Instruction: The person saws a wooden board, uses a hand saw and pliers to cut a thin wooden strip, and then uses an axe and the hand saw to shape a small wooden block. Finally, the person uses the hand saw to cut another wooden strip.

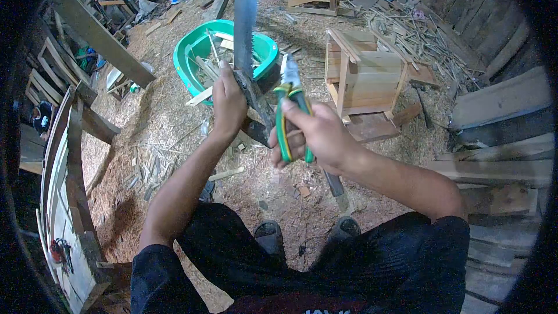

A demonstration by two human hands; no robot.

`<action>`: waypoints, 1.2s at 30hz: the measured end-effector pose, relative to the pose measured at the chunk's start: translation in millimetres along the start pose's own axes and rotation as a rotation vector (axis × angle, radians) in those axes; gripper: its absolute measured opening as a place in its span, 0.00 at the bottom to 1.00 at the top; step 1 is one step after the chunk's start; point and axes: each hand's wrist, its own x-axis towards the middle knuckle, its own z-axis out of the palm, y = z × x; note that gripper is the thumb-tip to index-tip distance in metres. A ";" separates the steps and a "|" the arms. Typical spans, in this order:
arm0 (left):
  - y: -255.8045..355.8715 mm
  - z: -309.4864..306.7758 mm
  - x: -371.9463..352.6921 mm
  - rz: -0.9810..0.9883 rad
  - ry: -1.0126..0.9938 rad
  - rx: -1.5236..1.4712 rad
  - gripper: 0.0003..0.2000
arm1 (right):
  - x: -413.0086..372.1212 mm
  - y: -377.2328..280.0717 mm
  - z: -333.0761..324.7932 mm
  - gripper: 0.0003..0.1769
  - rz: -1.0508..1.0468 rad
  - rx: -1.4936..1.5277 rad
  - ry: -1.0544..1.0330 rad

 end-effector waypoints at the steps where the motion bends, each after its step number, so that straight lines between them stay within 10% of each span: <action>1: -1.1 0.5 0.0 -0.010 -0.011 0.001 0.32 | 0.9 -1.4 -1.8 0.19 0.012 -0.018 0.027; 20: 10.4 -5.1 0.3 -0.304 -0.159 -0.231 0.30 | 1.7 -8.5 -9.1 0.19 -0.013 -0.374 -0.037; 28: 30.0 -6.5 -2.8 -0.775 -0.457 -0.490 0.25 | 25.2 11.5 -35.6 0.15 -0.540 -0.903 0.155; 33: 13.9 -12.1 1.0 -0.813 -0.789 -0.717 0.24 | 22.1 -5.5 -32.7 0.14 -0.497 -0.990 0.116; 36: 19.4 -12.5 3.0 -0.749 -0.534 -0.545 0.24 | 16.2 -15.9 -41.8 0.14 -0.202 -0.736 -0.126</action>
